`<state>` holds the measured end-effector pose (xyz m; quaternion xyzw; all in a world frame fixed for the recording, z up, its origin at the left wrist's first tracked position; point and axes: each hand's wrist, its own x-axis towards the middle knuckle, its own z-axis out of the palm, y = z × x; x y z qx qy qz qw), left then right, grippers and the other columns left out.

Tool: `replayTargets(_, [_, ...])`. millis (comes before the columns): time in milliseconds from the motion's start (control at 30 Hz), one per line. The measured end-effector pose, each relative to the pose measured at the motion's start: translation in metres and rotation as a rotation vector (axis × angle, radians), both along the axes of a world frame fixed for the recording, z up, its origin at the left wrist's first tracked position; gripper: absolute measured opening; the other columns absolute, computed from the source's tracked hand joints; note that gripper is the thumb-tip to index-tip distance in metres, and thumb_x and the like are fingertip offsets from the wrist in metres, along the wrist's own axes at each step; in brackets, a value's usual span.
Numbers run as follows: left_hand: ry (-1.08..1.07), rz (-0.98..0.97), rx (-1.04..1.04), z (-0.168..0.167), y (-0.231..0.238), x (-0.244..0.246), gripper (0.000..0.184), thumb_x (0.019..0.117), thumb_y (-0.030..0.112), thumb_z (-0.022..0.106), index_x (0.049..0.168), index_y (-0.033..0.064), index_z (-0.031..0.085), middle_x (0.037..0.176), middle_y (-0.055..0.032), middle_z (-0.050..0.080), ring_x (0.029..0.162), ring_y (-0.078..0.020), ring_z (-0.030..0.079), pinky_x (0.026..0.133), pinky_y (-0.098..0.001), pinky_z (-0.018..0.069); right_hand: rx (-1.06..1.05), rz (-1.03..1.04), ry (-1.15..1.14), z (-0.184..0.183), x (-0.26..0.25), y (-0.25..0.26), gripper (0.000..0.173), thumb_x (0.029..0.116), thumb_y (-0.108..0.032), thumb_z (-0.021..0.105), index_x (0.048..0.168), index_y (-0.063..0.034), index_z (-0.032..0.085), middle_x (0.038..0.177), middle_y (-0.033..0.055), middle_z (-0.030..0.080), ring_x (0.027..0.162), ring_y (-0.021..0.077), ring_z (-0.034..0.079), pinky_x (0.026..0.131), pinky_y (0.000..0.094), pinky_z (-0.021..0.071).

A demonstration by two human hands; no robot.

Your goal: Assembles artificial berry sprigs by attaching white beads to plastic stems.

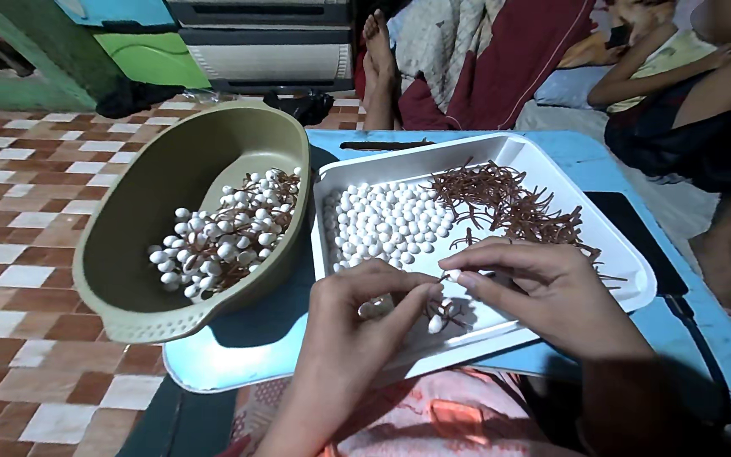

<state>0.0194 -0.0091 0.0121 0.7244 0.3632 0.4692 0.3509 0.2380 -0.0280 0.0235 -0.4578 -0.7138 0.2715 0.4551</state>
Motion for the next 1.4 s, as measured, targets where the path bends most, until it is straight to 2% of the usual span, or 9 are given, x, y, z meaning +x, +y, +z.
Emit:
replayTargets(200, [-0.036, 0.015, -0.029, -0.002, 0.0, 0.001, 0.007, 0.0858, 0.014, 0.072, 0.085, 0.0141, 0.079, 0.076, 0.0093, 0.072, 0.07, 0.0023, 0.067, 0.063, -0.0143, 0.0572, 0.03, 0.043, -0.008, 0.0, 0.0, 0.001, 0.015, 0.0902, -0.014, 0.071, 0.103, -0.0138, 0.079, 0.097, -0.0093, 0.074, 0.087, -0.002, 0.069, 0.073, 0.0127, 0.0582])
replayTargets(267, [-0.06, 0.002, -0.063, -0.002, -0.001, 0.0, 0.007, 0.0853, 0.012, 0.072, 0.085, 0.013, 0.079, 0.075, 0.0072, 0.072, 0.069, -0.0006, 0.069, 0.063, -0.0166, 0.0589, 0.027, 0.054, 0.001, -0.001, -0.001, 0.001, 0.016, 0.0902, -0.013, 0.071, 0.104, -0.0137, 0.079, 0.099, -0.0089, 0.074, 0.088, -0.0014, 0.069, 0.073, 0.0131, 0.0586])
replayTargets(467, [-0.059, -0.005, -0.11, 0.001, -0.003, 0.0, 0.008, 0.0872, 0.013, 0.072, 0.086, 0.0137, 0.079, 0.073, 0.0067, 0.072, 0.065, -0.0011, 0.068, 0.059, -0.0163, 0.0579, 0.047, 0.052, 0.022, -0.001, -0.001, 0.002, 0.015, 0.0902, -0.013, 0.071, 0.104, -0.0115, 0.079, 0.097, -0.008, 0.074, 0.087, -0.0005, 0.069, 0.075, 0.0142, 0.0593])
replayTargets(700, [-0.054, 0.004, -0.103, 0.001, -0.004, 0.0, 0.007, 0.0873, 0.013, 0.072, 0.087, 0.0138, 0.079, 0.072, 0.0072, 0.071, 0.064, 0.0002, 0.066, 0.057, -0.0148, 0.0562, 0.044, 0.064, 0.039, -0.001, -0.001, 0.002, 0.016, 0.0872, -0.011, 0.073, 0.103, -0.011, 0.078, 0.1, -0.0064, 0.075, 0.091, 0.0022, 0.071, 0.079, 0.0162, 0.0602])
replayTargets(833, [-0.065, -0.016, -0.116, 0.0, -0.004, 0.0, 0.007, 0.0877, 0.013, 0.072, 0.086, 0.0127, 0.079, 0.073, 0.0056, 0.072, 0.064, -0.0024, 0.069, 0.059, -0.0175, 0.0592, 0.063, 0.044, 0.028, -0.001, -0.006, 0.003, 0.015, 0.0864, -0.011, 0.074, 0.1, -0.0114, 0.079, 0.097, -0.0071, 0.075, 0.089, 0.0009, 0.071, 0.08, 0.0162, 0.0601])
replayTargets(933, [-0.053, -0.003, -0.124, 0.0, -0.005, 0.0, 0.007, 0.0876, 0.013, 0.072, 0.086, 0.0132, 0.078, 0.072, 0.0057, 0.071, 0.063, -0.0028, 0.068, 0.057, -0.0179, 0.059, 0.037, 0.046, 0.043, -0.001, -0.012, 0.003, 0.014, 0.087, -0.011, 0.075, 0.1, -0.0107, 0.078, 0.093, -0.007, 0.074, 0.084, -0.0005, 0.07, 0.078, 0.0154, 0.06])
replayTargets(1033, [-0.042, 0.009, -0.106, 0.002, -0.005, 0.0, 0.009, 0.0888, 0.012, 0.069, 0.087, 0.0131, 0.078, 0.071, 0.0065, 0.069, 0.063, -0.0013, 0.067, 0.056, -0.0161, 0.0571, 0.027, 0.043, 0.027, -0.003, -0.012, 0.003, 0.014, 0.091, -0.012, 0.072, 0.103, -0.0101, 0.078, 0.095, -0.0063, 0.074, 0.086, 0.0002, 0.07, 0.079, 0.0156, 0.0602])
replayTargets(1267, [-0.055, -0.001, -0.111, 0.0, -0.004, 0.0, 0.008, 0.0865, 0.013, 0.07, 0.085, 0.0148, 0.078, 0.071, 0.0073, 0.07, 0.061, -0.0003, 0.065, 0.054, -0.0158, 0.0554, 0.007, 0.018, -0.007, 0.0, -0.009, 0.0, 0.016, 0.0963, -0.012, 0.065, 0.106, -0.0113, 0.078, 0.097, -0.009, 0.073, 0.084, -0.0037, 0.067, 0.075, 0.0119, 0.0571])
replayTargets(1400, [-0.062, 0.001, -0.108, 0.0, -0.004, 0.0, 0.008, 0.088, 0.015, 0.071, 0.087, 0.0144, 0.079, 0.073, 0.0071, 0.072, 0.064, -0.0012, 0.068, 0.058, -0.0164, 0.0583, -0.021, 0.041, 0.027, 0.001, -0.008, 0.001, 0.016, 0.0974, -0.012, 0.064, 0.107, -0.0106, 0.077, 0.096, -0.0085, 0.074, 0.085, -0.0022, 0.068, 0.076, 0.0135, 0.0583])
